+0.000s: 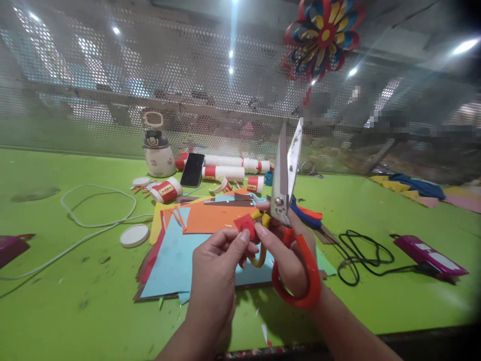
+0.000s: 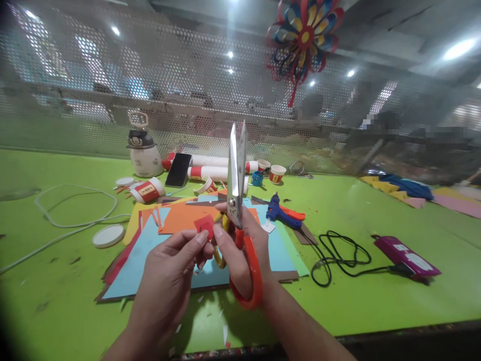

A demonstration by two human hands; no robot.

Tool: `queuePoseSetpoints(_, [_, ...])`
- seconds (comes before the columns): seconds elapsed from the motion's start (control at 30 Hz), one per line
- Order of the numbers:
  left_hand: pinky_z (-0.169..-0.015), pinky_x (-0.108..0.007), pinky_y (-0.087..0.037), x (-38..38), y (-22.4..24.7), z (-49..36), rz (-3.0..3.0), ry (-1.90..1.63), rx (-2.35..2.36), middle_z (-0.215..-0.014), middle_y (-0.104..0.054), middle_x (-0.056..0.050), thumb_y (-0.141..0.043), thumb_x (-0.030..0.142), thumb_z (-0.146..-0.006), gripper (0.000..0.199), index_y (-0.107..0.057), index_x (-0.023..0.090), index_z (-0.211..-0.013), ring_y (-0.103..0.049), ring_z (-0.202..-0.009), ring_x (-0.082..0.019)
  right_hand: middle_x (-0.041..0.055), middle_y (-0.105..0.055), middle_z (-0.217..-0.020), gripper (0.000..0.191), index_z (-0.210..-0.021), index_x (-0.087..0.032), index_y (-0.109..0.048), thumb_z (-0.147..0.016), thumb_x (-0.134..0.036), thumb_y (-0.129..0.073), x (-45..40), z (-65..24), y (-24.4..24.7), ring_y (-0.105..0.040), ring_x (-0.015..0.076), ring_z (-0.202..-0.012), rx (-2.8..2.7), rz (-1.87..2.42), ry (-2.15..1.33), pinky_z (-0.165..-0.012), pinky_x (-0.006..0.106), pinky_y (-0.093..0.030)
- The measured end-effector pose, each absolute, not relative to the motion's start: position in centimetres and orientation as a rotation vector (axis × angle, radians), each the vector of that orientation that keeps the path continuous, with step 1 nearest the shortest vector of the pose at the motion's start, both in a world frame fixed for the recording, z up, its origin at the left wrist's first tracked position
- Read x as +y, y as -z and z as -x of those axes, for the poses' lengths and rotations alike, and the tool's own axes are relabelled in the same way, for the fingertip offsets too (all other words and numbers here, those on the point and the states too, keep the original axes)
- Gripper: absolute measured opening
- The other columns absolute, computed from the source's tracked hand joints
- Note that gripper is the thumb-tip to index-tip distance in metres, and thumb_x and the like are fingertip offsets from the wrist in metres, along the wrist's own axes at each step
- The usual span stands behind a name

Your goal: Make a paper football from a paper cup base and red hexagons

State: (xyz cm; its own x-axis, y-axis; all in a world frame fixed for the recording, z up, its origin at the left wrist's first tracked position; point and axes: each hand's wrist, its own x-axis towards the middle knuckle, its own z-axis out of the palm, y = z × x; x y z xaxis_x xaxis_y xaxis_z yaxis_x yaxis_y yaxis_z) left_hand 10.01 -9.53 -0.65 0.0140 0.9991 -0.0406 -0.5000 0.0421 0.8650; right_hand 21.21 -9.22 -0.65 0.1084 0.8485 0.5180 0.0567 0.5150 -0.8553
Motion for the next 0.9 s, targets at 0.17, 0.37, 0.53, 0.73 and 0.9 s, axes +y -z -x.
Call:
queuePoseSetpoints(0.17, [-0.054, -0.023, -0.038, -9.48, 0.71, -10.08, -0.793, -1.383, 0.821, -0.058, -0.063, -0.002, -0.074, 0.027, -0.071, 0.017, -0.067, 0.013, -0.065, -0.049, -0.056, -0.011, -0.0015, -0.057, -0.078, 0.024, -0.109, -0.025, -0.060, -0.086, -0.020, -0.060, -9.30, -21.06, 0.57, -0.054, 0.0129, -0.062, -1.374, 0.921, -0.629, -0.057, 0.027, -0.046])
queuePoseSetpoints(0.37, [-0.054, -0.023, -0.037, -9.40, 0.68, -10.09, -0.792, -1.381, 0.825, -0.058, -0.063, -0.002, -0.073, 0.026, -0.071, 0.016, -0.067, 0.013, -0.065, -0.048, -0.055, -0.011, -0.0029, -0.053, -0.071, 0.024, -0.111, -0.024, -0.059, -0.087, -0.023, -0.058, -9.22, -21.06, 0.59, -0.051, 0.0123, -0.056, -1.389, 0.935, -0.605, -0.051, 0.026, -0.044])
queuePoseSetpoints(0.53, [-0.055, -0.024, -0.037, -9.44, 0.80, -9.95, -0.812, -1.371, 0.825, -0.058, -0.063, -0.002, -0.073, 0.028, -0.072, 0.018, -0.067, 0.013, -0.064, -0.047, -0.055, -0.010, -0.0015, -0.055, -0.074, 0.026, -0.112, -0.024, -0.058, -0.087, -0.024, -0.059, -9.28, -21.18, 0.73, -0.054, 0.0139, -0.060, -1.392, 0.937, -0.633, -0.055, 0.028, -0.047])
queuePoseSetpoints(0.73, [-0.055, -0.023, -0.037, -9.39, 1.01, -9.99, -0.812, -1.354, 0.817, -0.058, -0.063, -0.002, -0.072, 0.029, -0.073, 0.018, -0.066, 0.013, -0.066, -0.047, -0.056, -0.010, -0.0025, -0.053, -0.072, 0.025, -0.112, -0.025, -0.057, -0.087, -0.023, -0.058, -9.34, -21.08, 0.92, -0.052, 0.0130, -0.058, -1.396, 0.947, -0.617, -0.053, 0.027, -0.046])
queuePoseSetpoints(0.9, [-0.056, -0.023, -0.037, -9.31, 1.11, -10.11, -0.810, -1.349, 0.794, -0.059, -0.063, -0.002, -0.072, 0.029, -0.073, 0.019, -0.065, 0.013, -0.066, -0.047, -0.056, -0.010, -0.0010, -0.056, -0.077, 0.024, -0.111, -0.025, -0.058, -0.087, -0.021, -0.058, -9.30, -21.10, 0.89, -0.053, 0.0133, -0.061, -1.407, 0.947, -0.594, -0.055, 0.028, -0.045])
